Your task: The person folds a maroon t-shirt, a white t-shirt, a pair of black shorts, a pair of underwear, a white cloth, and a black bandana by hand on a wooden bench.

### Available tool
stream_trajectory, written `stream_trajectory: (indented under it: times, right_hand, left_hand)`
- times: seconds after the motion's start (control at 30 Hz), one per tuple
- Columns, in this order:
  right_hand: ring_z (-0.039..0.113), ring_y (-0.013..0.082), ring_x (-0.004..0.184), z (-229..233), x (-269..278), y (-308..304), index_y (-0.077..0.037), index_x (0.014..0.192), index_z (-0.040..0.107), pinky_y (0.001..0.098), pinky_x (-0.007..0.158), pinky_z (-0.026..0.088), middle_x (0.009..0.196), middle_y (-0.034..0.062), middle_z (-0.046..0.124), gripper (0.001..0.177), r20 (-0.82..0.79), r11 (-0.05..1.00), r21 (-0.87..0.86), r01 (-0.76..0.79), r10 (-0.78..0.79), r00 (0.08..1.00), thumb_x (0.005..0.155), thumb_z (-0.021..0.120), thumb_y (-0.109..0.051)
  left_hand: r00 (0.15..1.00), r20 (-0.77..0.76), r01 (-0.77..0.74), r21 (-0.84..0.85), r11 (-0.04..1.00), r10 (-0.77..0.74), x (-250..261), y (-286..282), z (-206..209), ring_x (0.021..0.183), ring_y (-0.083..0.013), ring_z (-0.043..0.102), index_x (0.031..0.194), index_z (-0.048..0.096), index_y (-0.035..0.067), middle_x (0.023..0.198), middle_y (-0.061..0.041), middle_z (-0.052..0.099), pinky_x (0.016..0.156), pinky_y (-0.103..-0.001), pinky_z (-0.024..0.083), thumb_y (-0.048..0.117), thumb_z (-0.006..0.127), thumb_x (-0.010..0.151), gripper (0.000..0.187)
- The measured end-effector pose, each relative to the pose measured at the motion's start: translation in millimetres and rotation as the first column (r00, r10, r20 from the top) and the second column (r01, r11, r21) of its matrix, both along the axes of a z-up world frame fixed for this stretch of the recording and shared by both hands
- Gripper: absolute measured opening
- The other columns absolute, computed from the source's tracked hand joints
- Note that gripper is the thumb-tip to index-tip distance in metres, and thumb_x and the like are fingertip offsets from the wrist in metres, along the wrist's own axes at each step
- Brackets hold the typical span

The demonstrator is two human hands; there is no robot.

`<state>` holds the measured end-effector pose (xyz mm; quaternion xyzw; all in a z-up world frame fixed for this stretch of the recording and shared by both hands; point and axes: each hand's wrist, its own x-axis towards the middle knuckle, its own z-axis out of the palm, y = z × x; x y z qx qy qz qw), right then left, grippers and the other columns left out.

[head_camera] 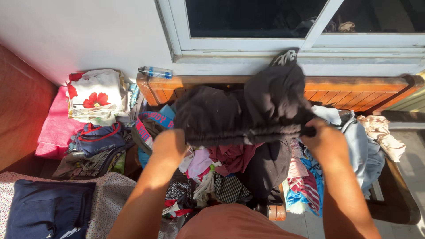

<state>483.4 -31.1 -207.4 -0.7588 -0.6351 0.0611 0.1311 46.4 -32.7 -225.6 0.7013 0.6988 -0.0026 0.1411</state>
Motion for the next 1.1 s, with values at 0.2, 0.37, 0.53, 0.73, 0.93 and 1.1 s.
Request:
stream_trajectory:
  times: [0.2,0.37,0.53,0.73,0.93,1.1]
  right_hand:
    - [0.073,0.0346,0.084,-98.5,-0.6,-4.8,-0.007,0.111,0.073,0.043,0.077,0.057,0.088,0.0183,0.075,0.05,-0.167,0.999,-0.053,-0.005,-0.003,0.986,0.074,0.086,-0.038]
    - [0.066,0.0385,0.093,-110.0,-4.7,23.8,-0.001,0.089,0.065,0.0454,0.082,0.053,0.094,0.0194,0.067,0.046,-0.145,0.93,0.365,0.033,0.022,0.989,0.08,0.09,-0.038]
    - [0.056,0.0416,0.107,-123.1,-22.3,56.2,-0.002,0.1,0.056,0.0474,0.094,0.047,0.105,0.0192,0.055,0.033,-0.088,0.862,0.506,-0.044,0.102,0.991,0.073,0.075,0.0]
    - [0.056,0.0443,0.112,-71.1,-55.8,67.3,-0.001,0.106,0.055,0.0454,0.091,0.05,0.117,0.0242,0.056,0.043,-0.128,0.735,0.508,-0.449,0.579,0.805,0.067,0.064,0.014]
    - [0.061,0.0412,0.116,-13.0,-83.8,61.4,-0.004,0.113,0.052,0.0408,0.087,0.052,0.128,0.0227,0.058,0.046,-0.229,0.643,0.505,-0.576,0.743,0.629,0.071,0.065,0.011]
    - [0.064,0.0368,0.103,4.9,-91.8,64.0,-0.004,0.113,0.051,0.0384,0.083,0.052,0.121,0.02,0.059,0.044,-0.309,0.652,0.494,-0.576,0.75,0.585,0.073,0.062,0.011]
  left_hand:
    - [0.976,0.04,0.208,0.081,0.975,-0.212,12.5,-13.7,-179.1,0.097,-0.034,0.069,0.093,0.074,0.01,0.098,-0.012,0.071,0.08,-0.046,0.056,0.017,0.076,0.078,0.017]
    - [0.931,-0.011,0.354,0.262,0.898,-0.364,42.7,0.3,-142.9,0.095,-0.0294,0.066,0.095,0.07,0.011,0.095,-0.009,0.065,0.077,-0.04,0.057,0.006,0.068,0.08,0.016]
    - [0.814,0.025,0.491,0.502,0.712,-0.58,69.6,22.2,-65.6,0.102,-0.0302,0.059,0.099,0.071,0.009,0.103,-0.009,0.059,0.087,-0.04,0.053,0.003,0.068,0.07,0.03]
    - [0.672,0.147,0.505,0.626,0.595,-0.725,84.0,51.6,-6.7,0.118,-0.0322,0.059,0.103,0.069,0.01,0.122,-0.012,0.056,0.1,-0.04,0.052,-0.003,0.065,0.077,0.029]
    - [0.49,0.346,0.45,0.685,0.573,-0.8,102.3,68.8,39.2,0.122,-0.0377,0.06,0.108,0.065,0.007,0.146,-0.018,0.047,0.097,-0.042,0.053,-0.014,0.061,0.074,0.04]
    - [0.382,0.476,0.452,0.651,0.61,-0.792,112.7,86.1,48.5,0.118,-0.0391,0.06,0.104,0.062,0.006,0.128,-0.014,0.059,0.091,-0.042,0.053,-0.017,0.063,0.067,0.043]
